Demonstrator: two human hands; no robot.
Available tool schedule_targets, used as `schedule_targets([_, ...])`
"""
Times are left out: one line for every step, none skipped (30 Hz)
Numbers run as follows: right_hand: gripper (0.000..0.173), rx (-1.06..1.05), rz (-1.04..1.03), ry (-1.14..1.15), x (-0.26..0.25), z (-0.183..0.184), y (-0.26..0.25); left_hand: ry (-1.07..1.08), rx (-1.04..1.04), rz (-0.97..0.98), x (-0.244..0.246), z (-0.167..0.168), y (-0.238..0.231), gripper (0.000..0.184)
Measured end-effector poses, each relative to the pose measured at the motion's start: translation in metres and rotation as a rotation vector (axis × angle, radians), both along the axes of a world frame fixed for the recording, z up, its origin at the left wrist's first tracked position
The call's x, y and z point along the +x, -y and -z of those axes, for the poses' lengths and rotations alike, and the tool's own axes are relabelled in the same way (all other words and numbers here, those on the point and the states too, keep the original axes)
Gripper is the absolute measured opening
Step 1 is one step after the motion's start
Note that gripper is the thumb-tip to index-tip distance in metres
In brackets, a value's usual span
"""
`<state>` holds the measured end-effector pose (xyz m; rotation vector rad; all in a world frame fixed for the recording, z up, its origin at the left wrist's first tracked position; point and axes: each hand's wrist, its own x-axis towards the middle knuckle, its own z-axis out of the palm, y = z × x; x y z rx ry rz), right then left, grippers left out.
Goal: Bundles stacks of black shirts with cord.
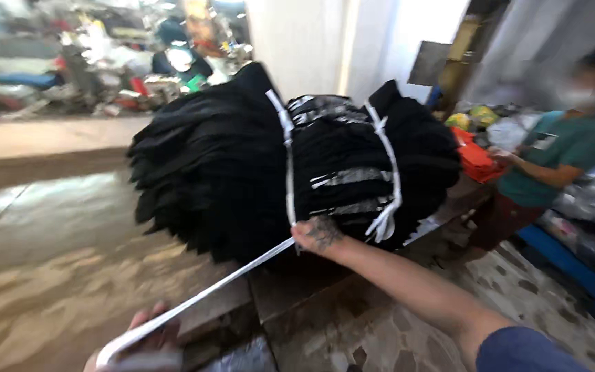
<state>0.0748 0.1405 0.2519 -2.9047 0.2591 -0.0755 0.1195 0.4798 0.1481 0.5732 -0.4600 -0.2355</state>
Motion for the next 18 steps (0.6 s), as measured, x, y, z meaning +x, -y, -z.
schedule_targets([0.042, -0.017, -0.009, 0.045, 0.001, 0.007, 0.002, -0.023, -0.036, -0.047, -0.005, -0.022, 0.024, 0.031])
schedule_targets([0.043, -0.043, -0.025, 0.102, 0.004, 0.015, 0.004, -0.016, -0.069, -0.054, -0.006, -0.038, 0.048, 0.030])
schedule_targets([0.043, -0.072, -0.048, 0.173, 0.007, 0.021, 0.007, -0.021, -0.092, -0.051, -0.005, -0.048, 0.074, 0.026])
schedule_targets([0.043, -0.098, -0.070, 0.243, 0.009, 0.026, 0.010, -0.060, -0.090, -0.059, -0.005, -0.052, 0.100, 0.019])
schedule_targets([0.041, -0.116, -0.088, 0.298, 0.009, 0.031, 0.012, -0.109, -0.064, -0.064, -0.004, -0.051, 0.124, 0.014])
schedule_targets([0.040, -0.130, -0.101, 0.335, 0.009, 0.034, 0.013, -0.166, -0.010, -0.072, -0.004, -0.045, 0.146, 0.010])
schedule_targets([0.039, -0.141, -0.113, 0.364, 0.009, 0.037, 0.014, -0.221, 0.053, -0.080, -0.001, -0.035, 0.165, 0.011])
schedule_targets([0.038, -0.159, -0.123, 0.395, 0.010, 0.039, 0.015, -0.277, 0.115, -0.086, 0.003, -0.023, 0.183, 0.013])
schedule_targets([0.038, -0.183, -0.135, 0.436, 0.011, 0.042, 0.015, -0.330, 0.172, -0.093, 0.006, -0.011, 0.197, 0.015])
schedule_targets([0.038, -0.201, -0.145, 0.463, 0.012, 0.043, 0.016, -0.373, 0.214, -0.108, 0.009, 0.002, 0.210, 0.015])
schedule_targets([0.038, -0.210, -0.152, 0.475, 0.013, 0.044, 0.016, -0.406, 0.239, -0.125, 0.011, 0.012, 0.222, 0.014])
schedule_targets([0.038, -0.211, -0.159, 0.477, 0.014, 0.044, 0.017, -0.424, 0.259, -0.144, 0.012, 0.020, 0.231, 0.013])
schedule_targets([0.038, -0.207, -0.168, 0.482, 0.015, 0.045, 0.018, -0.430, 0.272, -0.161, 0.013, 0.025, 0.240, 0.012])
schedule_targets([0.037, -0.202, -0.180, 0.498, 0.017, 0.045, 0.020, -0.423, 0.279, -0.182, 0.014, 0.028, 0.246, 0.010])
schedule_targets([0.037, -0.197, -0.190, 0.514, 0.018, 0.046, 0.021, -0.400, 0.292, -0.214, 0.015, 0.030, 0.252, 0.009])
schedule_targets([0.036, -0.189, -0.199, 0.526, 0.019, 0.047, 0.022, -0.357, 0.326, -0.255, 0.016, 0.031, 0.256, 0.006])
schedule_targets([0.035, -0.183, -0.207, 0.534, 0.020, 0.047, 0.024, -0.300, 0.383, -0.302, 0.016, 0.033, 0.258, 0.004])
schedule_targets([0.034, -0.183, -0.214, 0.540, 0.021, 0.048, 0.025, -0.244, 0.447, -0.356, 0.015, 0.035, 0.261, 0.003])
